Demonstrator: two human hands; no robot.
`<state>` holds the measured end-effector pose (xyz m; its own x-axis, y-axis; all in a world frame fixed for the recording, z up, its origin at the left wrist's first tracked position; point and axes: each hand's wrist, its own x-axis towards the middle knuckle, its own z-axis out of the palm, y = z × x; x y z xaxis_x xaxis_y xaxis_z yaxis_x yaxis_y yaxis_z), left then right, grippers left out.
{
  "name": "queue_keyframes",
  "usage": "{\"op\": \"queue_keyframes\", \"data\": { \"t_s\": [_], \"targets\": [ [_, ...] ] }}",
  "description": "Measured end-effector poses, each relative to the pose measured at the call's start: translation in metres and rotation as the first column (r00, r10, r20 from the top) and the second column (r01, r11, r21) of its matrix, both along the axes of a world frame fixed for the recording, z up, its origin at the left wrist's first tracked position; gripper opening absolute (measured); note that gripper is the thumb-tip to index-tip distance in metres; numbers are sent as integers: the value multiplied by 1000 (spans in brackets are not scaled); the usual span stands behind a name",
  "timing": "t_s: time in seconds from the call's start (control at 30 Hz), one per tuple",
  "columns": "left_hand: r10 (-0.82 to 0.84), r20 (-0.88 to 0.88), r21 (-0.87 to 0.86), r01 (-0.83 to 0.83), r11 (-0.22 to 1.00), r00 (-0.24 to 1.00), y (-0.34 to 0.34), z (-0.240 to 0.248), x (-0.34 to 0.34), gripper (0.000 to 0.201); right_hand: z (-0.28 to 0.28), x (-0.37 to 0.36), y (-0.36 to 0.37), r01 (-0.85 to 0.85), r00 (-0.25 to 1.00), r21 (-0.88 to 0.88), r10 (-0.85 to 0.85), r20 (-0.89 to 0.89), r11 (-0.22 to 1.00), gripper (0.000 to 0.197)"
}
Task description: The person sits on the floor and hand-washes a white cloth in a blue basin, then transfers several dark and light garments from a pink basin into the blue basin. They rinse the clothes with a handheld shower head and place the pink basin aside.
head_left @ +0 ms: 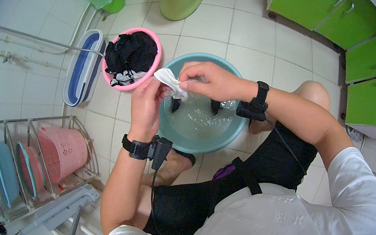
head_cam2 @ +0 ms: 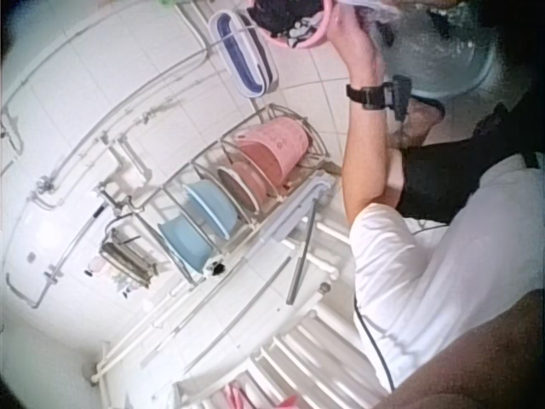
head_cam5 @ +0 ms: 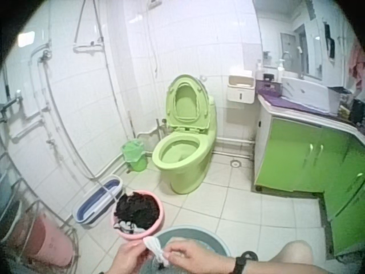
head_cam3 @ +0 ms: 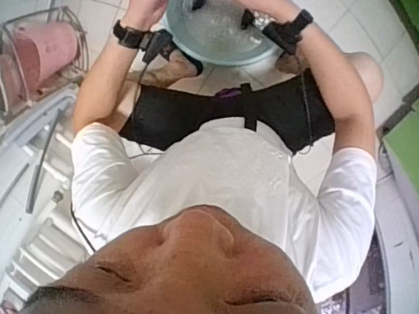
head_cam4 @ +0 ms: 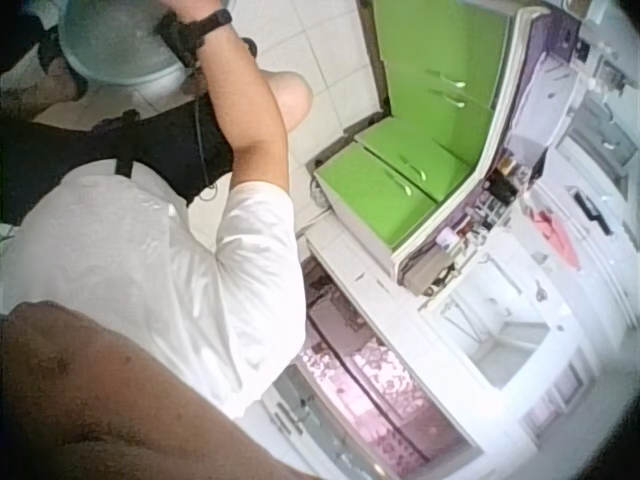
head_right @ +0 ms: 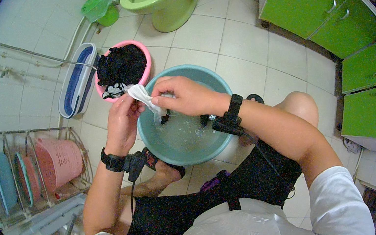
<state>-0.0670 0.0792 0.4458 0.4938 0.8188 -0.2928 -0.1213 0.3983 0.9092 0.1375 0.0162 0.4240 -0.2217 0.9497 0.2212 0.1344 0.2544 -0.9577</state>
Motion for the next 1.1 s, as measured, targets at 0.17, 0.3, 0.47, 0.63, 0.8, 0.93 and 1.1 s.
{"op": "queue_keyframes", "data": {
  "t_s": [0.17, 0.3, 0.47, 0.63, 0.8, 0.93, 1.1],
  "targets": [
    [-60, 101, -74, 68, 995, 993, 0, -5, -4, 21, -3, -1, -1, 52, 994, 57, -57, 88, 997, 17],
    [-62, 67, 18, 61, 998, 996, 4, -11, -5, 20, -5, 3, 1, 123, 990, 4, -123, 74, 992, 17],
    [-26, 159, 65, 16, 998, 987, 3, -7, -1, 30, -7, 7, 6, 97, 976, -223, -137, -172, 970, 21],
    [-136, -10, 313, 133, 940, 991, -4, 3, 5, 55, -7, 7, 7, 60, 976, -244, -108, -190, 968, 19],
    [-124, 20, 344, 110, 933, 992, -5, 7, 6, 61, -2, 7, 6, 128, 991, 33, -129, 31, 991, 18],
    [-178, -61, 407, 187, 894, 982, -1, 9, 2, 58, 4, 10, 5, 202, 979, -27, -202, 8, 979, 18],
    [-123, -52, 322, 134, 937, 991, 1, 8, -3, 53, 15, 17, 7, 129, 952, -199, -178, -251, 971, 18]
  ]
}}
